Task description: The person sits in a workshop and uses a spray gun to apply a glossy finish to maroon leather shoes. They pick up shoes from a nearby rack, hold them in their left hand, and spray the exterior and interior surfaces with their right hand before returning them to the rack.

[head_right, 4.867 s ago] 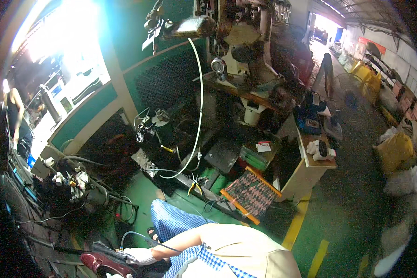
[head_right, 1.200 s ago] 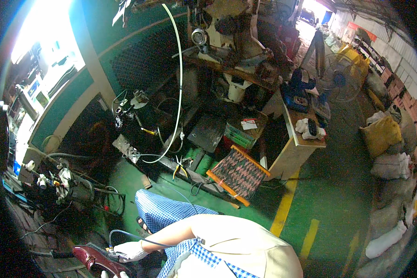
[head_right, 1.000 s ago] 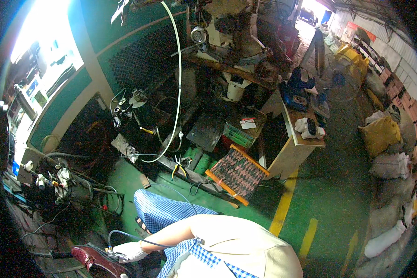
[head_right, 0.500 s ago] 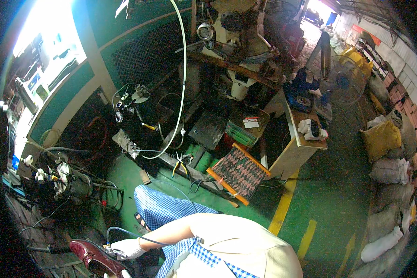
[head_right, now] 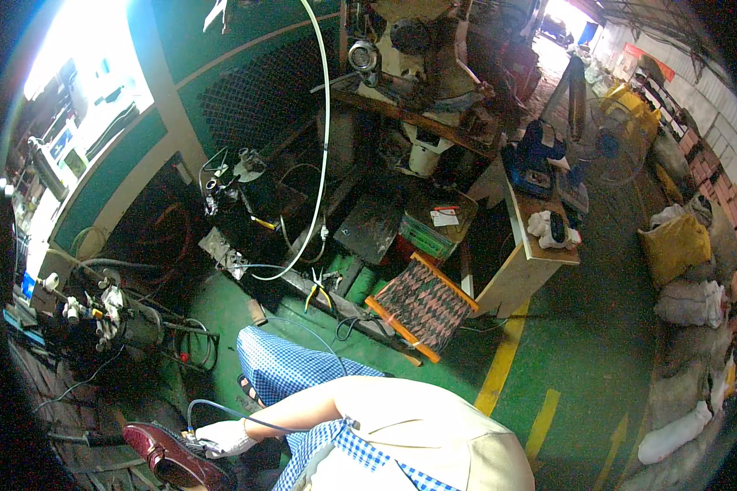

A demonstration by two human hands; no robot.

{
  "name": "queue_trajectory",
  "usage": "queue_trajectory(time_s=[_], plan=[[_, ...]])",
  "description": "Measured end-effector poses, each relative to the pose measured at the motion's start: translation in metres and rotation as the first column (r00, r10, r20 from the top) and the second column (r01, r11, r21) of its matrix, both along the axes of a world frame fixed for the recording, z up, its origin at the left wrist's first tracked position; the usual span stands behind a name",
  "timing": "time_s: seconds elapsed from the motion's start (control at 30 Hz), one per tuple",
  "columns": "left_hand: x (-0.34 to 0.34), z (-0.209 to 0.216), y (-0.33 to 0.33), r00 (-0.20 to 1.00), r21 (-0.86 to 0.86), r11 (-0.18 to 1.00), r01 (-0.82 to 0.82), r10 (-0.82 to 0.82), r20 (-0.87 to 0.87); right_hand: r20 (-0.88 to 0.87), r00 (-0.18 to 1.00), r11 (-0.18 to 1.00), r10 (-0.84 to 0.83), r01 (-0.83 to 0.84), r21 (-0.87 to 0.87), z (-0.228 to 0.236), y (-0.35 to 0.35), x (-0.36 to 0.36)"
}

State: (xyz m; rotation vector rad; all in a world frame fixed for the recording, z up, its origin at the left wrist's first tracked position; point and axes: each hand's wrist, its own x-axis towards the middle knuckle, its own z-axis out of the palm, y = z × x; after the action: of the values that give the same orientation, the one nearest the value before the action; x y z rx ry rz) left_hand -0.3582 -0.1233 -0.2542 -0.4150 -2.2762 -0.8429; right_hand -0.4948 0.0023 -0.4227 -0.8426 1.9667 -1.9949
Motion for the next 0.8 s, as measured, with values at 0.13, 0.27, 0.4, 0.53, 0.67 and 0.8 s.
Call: queue_trajectory(time_s=[0.13,0.27,0.4,0.53,0.67,0.8], plan=[[0.009,0.011,0.004,0.999,-0.023,1.000,-0.008,0.009,0.050,0.031,0.999,0.998,0.011,-0.009,-0.066,0.001,0.000,0.002],[0.009,0.016,0.001,0.999,-0.031,0.999,-0.004,0.006,0.051,0.023,0.998,0.996,0.064,-0.065,0.065,0.047,0.027,0.012],[0.010,0.020,0.001,0.998,-0.037,0.999,0.018,-0.016,0.058,-0.056,0.997,0.994,0.056,-0.050,0.101,0.073,0.046,0.019],[0.012,0.023,-0.003,0.998,-0.047,0.998,0.030,-0.027,0.064,0.054,0.994,0.995,0.093,-0.092,-0.024,0.059,0.034,0.015],[0.011,0.027,-0.005,0.996,-0.053,0.997,0.063,-0.060,0.061,0.113,0.987,0.978,0.110,-0.087,-0.190,0.016,0.008,0.005],[0.019,0.043,0.006,0.997,-0.049,0.998,0.026,-0.022,0.069,0.093,0.988,0.993,0.122,-0.122,-0.010,0.074,0.042,0.019]])
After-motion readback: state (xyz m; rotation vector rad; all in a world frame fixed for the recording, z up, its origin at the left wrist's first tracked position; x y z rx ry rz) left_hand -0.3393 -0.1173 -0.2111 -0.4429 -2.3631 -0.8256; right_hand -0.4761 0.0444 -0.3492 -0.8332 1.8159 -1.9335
